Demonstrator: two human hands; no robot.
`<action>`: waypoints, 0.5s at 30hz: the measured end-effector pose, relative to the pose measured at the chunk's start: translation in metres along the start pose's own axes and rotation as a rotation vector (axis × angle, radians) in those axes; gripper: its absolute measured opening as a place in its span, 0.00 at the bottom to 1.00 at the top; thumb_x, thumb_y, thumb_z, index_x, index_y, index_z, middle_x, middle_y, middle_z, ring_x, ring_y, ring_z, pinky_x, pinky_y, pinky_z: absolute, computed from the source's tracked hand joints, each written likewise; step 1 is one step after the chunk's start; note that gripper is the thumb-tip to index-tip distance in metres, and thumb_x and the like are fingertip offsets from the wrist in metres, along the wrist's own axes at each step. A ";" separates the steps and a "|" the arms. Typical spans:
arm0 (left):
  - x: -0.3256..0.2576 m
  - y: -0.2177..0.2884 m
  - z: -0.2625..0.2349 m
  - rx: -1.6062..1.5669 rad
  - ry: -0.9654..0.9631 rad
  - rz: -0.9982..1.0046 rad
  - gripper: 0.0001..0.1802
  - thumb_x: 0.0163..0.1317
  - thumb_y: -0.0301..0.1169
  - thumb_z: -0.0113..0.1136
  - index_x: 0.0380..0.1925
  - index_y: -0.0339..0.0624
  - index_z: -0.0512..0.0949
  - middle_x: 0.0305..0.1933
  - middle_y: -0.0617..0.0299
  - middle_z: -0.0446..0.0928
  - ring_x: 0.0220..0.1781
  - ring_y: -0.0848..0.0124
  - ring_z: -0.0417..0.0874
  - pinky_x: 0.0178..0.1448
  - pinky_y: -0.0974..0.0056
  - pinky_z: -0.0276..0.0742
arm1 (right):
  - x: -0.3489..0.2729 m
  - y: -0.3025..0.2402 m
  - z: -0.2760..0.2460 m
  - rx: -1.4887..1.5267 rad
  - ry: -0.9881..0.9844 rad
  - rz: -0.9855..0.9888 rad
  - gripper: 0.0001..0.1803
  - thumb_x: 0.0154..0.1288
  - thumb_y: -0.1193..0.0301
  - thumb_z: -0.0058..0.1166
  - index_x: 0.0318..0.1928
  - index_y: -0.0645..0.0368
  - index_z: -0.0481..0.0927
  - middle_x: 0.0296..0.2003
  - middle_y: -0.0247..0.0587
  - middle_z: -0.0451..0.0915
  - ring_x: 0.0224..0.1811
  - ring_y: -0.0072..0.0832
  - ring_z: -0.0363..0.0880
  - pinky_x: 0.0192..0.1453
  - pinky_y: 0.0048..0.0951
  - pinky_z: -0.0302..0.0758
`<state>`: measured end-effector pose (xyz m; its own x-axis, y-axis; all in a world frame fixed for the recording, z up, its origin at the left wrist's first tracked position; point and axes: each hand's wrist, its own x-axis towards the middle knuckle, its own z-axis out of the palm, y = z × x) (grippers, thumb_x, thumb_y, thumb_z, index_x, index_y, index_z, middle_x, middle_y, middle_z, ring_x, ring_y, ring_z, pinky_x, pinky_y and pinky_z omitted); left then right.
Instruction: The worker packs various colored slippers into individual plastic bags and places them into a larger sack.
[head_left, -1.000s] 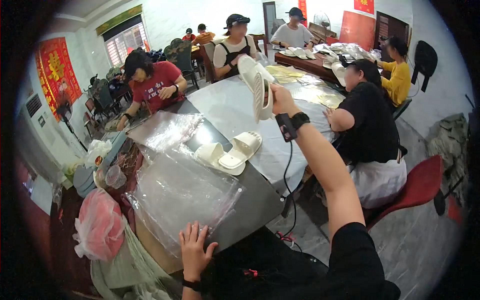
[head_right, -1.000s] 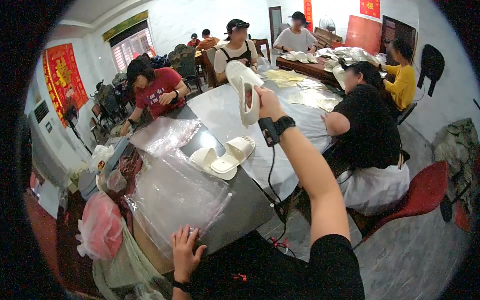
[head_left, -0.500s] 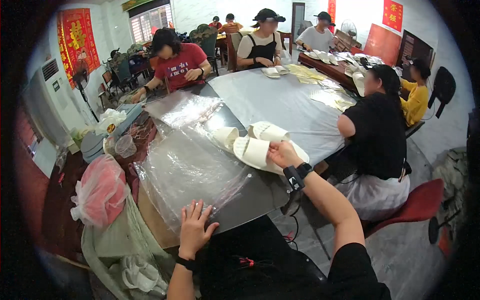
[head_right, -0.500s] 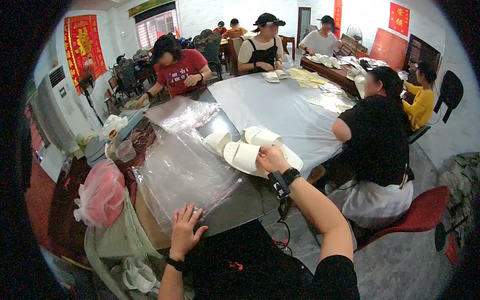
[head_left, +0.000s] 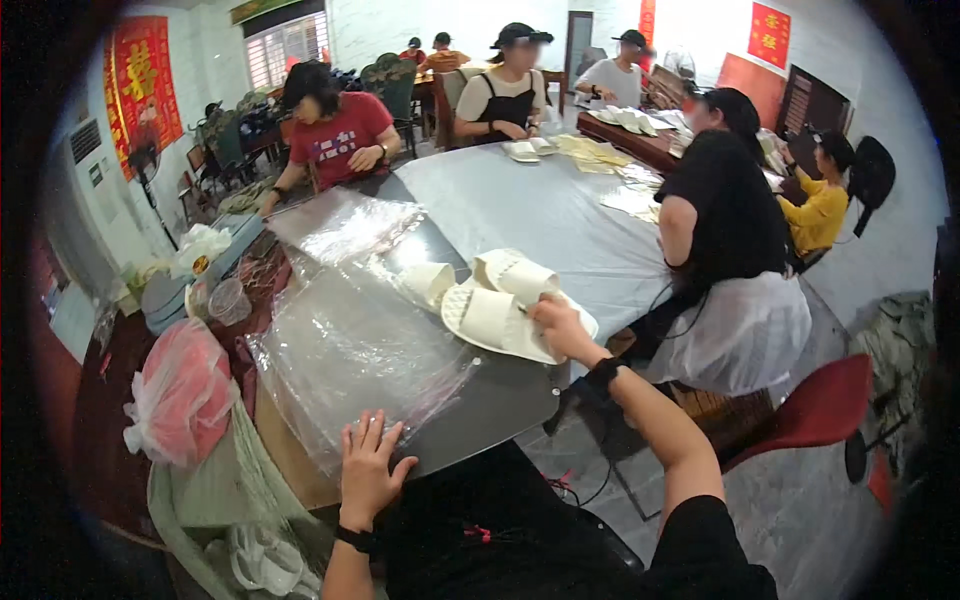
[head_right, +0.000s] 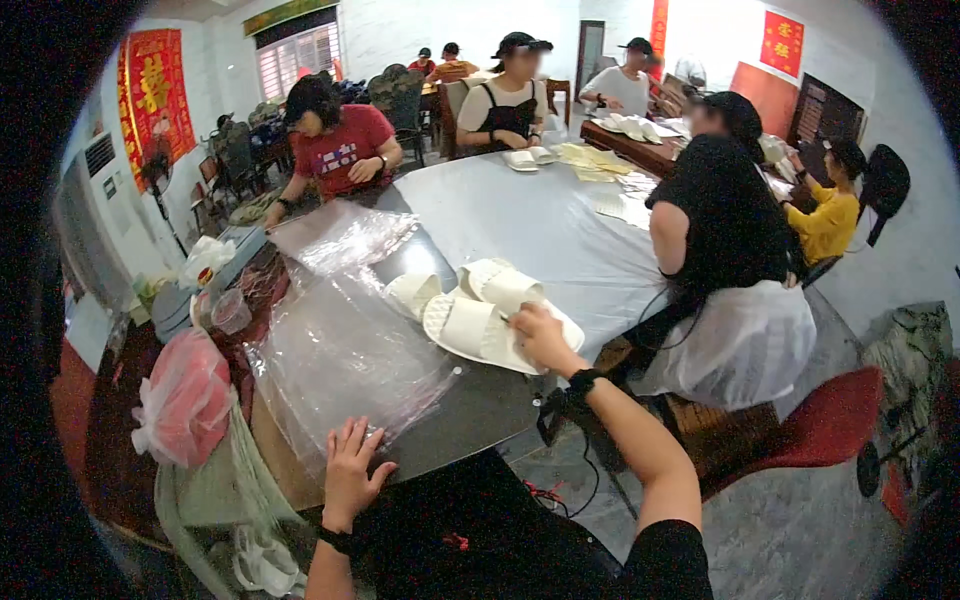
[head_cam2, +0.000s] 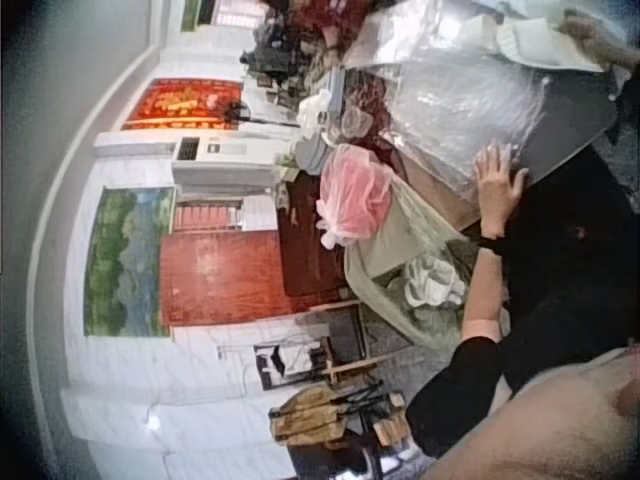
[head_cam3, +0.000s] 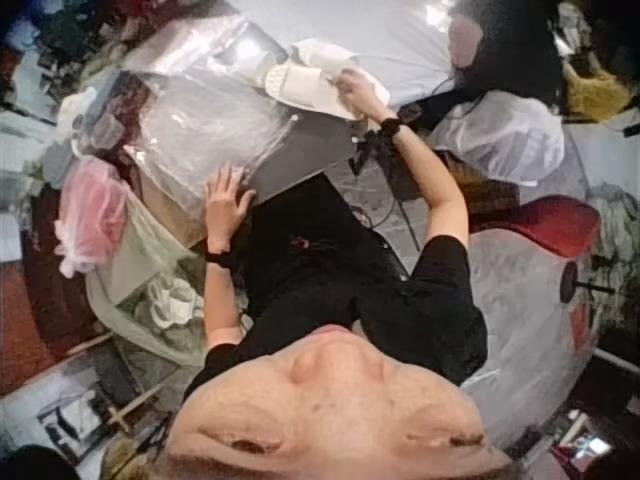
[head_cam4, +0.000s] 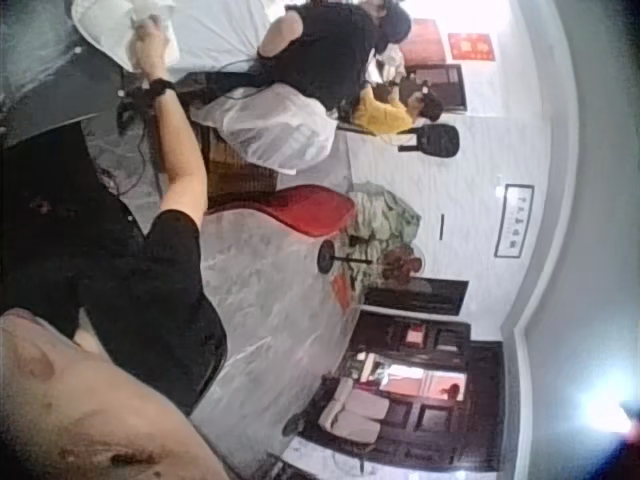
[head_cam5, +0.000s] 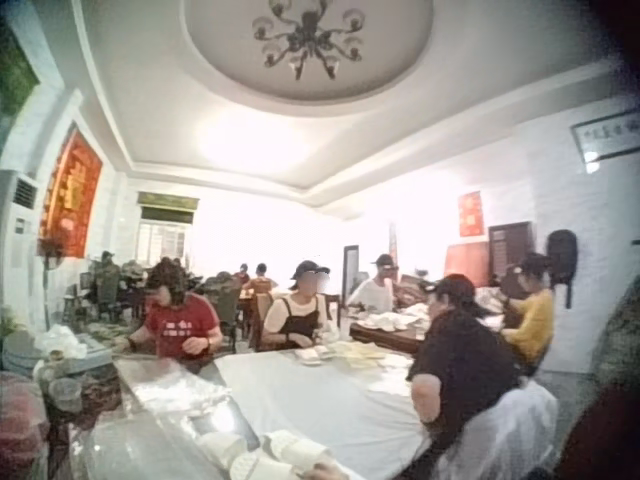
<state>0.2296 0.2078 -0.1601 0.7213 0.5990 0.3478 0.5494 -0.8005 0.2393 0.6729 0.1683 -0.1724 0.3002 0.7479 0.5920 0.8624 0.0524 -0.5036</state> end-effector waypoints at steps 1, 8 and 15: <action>-0.002 -0.001 -0.002 0.001 0.003 0.011 0.33 0.60 0.46 0.69 0.64 0.48 0.77 0.73 0.49 0.68 0.77 0.48 0.63 0.79 0.39 0.51 | 0.001 -0.003 0.006 0.067 -0.139 -0.040 0.13 0.62 0.76 0.53 0.46 0.53 0.83 0.47 0.45 0.78 0.56 0.45 0.75 0.61 0.46 0.68; 0.001 -0.001 0.002 0.003 0.011 0.010 0.32 0.60 0.47 0.69 0.63 0.47 0.78 0.73 0.48 0.69 0.77 0.48 0.63 0.78 0.38 0.53 | 0.024 -0.026 0.037 0.006 -0.350 0.118 0.18 0.59 0.76 0.53 0.50 0.49 0.85 0.49 0.42 0.71 0.59 0.38 0.67 0.66 0.49 0.52; 0.000 0.001 0.003 0.003 0.003 0.014 0.33 0.60 0.45 0.70 0.65 0.48 0.77 0.74 0.49 0.68 0.78 0.48 0.62 0.79 0.38 0.51 | 0.018 -0.024 0.038 0.155 -0.248 0.134 0.07 0.62 0.74 0.52 0.38 0.53 0.83 0.46 0.44 0.72 0.56 0.44 0.72 0.62 0.51 0.60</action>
<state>0.2316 0.2071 -0.1624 0.7273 0.5881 0.3538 0.5411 -0.8085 0.2315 0.6418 0.2061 -0.1737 0.2818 0.8926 0.3520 0.7435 0.0288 -0.6681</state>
